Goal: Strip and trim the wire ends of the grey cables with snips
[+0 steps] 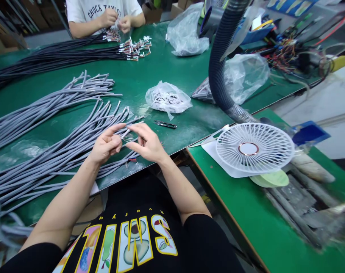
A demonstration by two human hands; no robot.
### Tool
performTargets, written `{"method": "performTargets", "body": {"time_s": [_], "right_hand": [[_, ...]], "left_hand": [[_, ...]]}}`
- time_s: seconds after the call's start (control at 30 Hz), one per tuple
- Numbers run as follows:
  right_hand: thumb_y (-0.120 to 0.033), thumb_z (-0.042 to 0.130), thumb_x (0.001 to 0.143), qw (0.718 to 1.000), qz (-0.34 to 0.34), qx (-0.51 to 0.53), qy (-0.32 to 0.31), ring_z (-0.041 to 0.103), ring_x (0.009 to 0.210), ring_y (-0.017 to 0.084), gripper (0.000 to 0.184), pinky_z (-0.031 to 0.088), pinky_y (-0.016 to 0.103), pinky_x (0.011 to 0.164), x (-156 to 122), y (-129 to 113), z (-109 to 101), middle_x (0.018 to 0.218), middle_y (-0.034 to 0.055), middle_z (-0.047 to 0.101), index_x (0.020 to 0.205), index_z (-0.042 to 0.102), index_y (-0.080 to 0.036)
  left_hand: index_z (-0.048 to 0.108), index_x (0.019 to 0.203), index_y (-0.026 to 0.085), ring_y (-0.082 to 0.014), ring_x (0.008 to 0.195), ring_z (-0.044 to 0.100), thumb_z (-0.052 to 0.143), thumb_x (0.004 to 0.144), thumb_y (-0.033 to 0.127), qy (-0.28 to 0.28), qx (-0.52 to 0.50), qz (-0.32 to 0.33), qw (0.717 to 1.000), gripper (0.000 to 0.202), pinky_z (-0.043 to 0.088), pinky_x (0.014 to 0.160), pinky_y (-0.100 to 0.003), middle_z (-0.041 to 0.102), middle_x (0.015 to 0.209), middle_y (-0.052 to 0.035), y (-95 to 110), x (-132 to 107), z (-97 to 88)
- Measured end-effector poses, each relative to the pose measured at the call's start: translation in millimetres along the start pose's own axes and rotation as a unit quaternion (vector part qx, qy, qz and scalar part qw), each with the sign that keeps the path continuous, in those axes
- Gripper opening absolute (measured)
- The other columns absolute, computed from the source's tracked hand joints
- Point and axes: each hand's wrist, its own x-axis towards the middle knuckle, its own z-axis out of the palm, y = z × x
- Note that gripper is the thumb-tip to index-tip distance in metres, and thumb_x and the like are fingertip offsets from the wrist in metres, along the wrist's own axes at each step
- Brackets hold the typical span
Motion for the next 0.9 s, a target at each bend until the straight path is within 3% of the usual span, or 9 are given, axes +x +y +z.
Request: {"method": "performTargets", "body": {"time_s": [0.07, 0.13, 0.27, 0.37, 0.47, 0.57, 0.73, 0.9], "right_hand": [[-0.031, 0.058, 0.086, 0.998, -0.053, -0.025, -0.021, 0.049, 0.058, 0.009, 0.02, 0.045, 0.025, 0.057, 3, -5, 9, 0.098, 0.0069, 0.065, 0.097, 0.067, -0.018], [-0.025, 0.049, 0.09, 0.994, -0.092, -0.058, -0.026, 0.053, 0.065, 0.012, 0.019, 0.046, 0.027, 0.065, 4, -6, 15, 0.079, 0.0041, 0.063, 0.083, 0.065, -0.018], [-0.017, 0.046, 0.085, 0.985, -0.095, -0.141, -0.023, 0.051, 0.061, 0.012, 0.02, 0.044, 0.026, 0.063, 2, 3, 14, 0.065, 0.001, 0.057, 0.071, 0.06, -0.019], [-0.016, 0.047, 0.082, 0.975, -0.062, -0.214, 0.002, 0.054, 0.064, 0.014, 0.017, 0.043, 0.026, 0.064, 3, 22, -1, 0.069, 0.0024, 0.061, 0.072, 0.062, -0.019], [-0.017, 0.048, 0.08, 0.954, 0.038, -0.295, 0.041, 0.057, 0.067, 0.016, 0.018, 0.044, 0.028, 0.066, 5, 47, -22, 0.071, 0.0044, 0.064, 0.069, 0.062, -0.019], [-0.021, 0.049, 0.083, 0.933, 0.116, -0.34, 0.04, 0.06, 0.073, 0.02, 0.018, 0.046, 0.031, 0.07, 4, 66, -35, 0.079, 0.0073, 0.066, 0.081, 0.067, -0.019], [-0.022, 0.049, 0.086, 0.927, 0.107, -0.358, 0.023, 0.06, 0.09, 0.024, 0.026, 0.049, 0.037, 0.083, 1, 76, -38, 0.099, 0.0129, 0.067, 0.102, 0.068, -0.015], [-0.018, 0.049, 0.086, 0.9, 0.078, -0.429, 0.009, 0.055, 0.101, 0.03, 0.028, 0.044, 0.045, 0.093, 9, 81, -58, 0.108, 0.0159, 0.065, 0.107, 0.067, -0.015]], "left_hand": [[0.051, 0.135, 0.017, -0.0034, 0.036, 0.032, 0.069, 0.08, 0.038, -0.014, 0.001, -0.006, 1.0, 0.062, 0.021, 0.036, -0.016, 0.052, 0.05, 0.0057, -1, 0, 0.4], [0.056, 0.13, 0.016, -0.0035, 0.037, 0.033, 0.069, 0.08, 0.039, -0.015, 0.003, -0.007, 1.0, 0.057, 0.021, 0.037, -0.017, 0.049, 0.049, 0.006, -3, 1, 1.1], [0.07, 0.107, 0.012, -0.0039, 0.04, 0.034, 0.073, 0.074, 0.042, 0.01, 0.011, 0.0, 1.0, 0.045, 0.022, 0.039, -0.018, 0.042, 0.047, 0.006, -8, 5, 4.3], [0.071, 0.102, 0.012, -0.004, 0.039, 0.033, 0.073, 0.073, 0.042, 0.029, 0.004, 0.002, 1.0, 0.042, 0.021, 0.039, -0.018, 0.042, 0.046, 0.0059, -6, 5, 4.7], [0.069, 0.103, 0.014, -0.0039, 0.036, 0.032, 0.072, 0.075, 0.04, 0.053, -0.029, 0.023, 0.998, 0.039, 0.02, 0.038, -0.018, 0.041, 0.043, 0.0074, -2, 3, 3.2], [0.067, 0.102, 0.014, -0.0042, 0.034, 0.035, 0.071, 0.076, 0.039, 0.046, -0.034, 0.016, 0.998, 0.037, 0.022, 0.036, -0.018, 0.046, 0.043, 0.0072, 2, 2, 4.0], [0.062, 0.093, 0.012, -0.005, 0.035, 0.046, 0.073, 0.074, 0.038, 0.008, -0.045, -0.019, 0.999, 0.033, 0.028, 0.037, -0.016, 0.063, 0.055, 0.0015, 2, 2, 8.5], [0.06, 0.089, 0.013, -0.0046, 0.034, 0.044, 0.073, 0.074, 0.037, -0.02, -0.058, -0.037, 0.997, 0.032, 0.027, 0.036, -0.016, 0.063, 0.055, 0.0007, 0, 1, 10.5]]}}
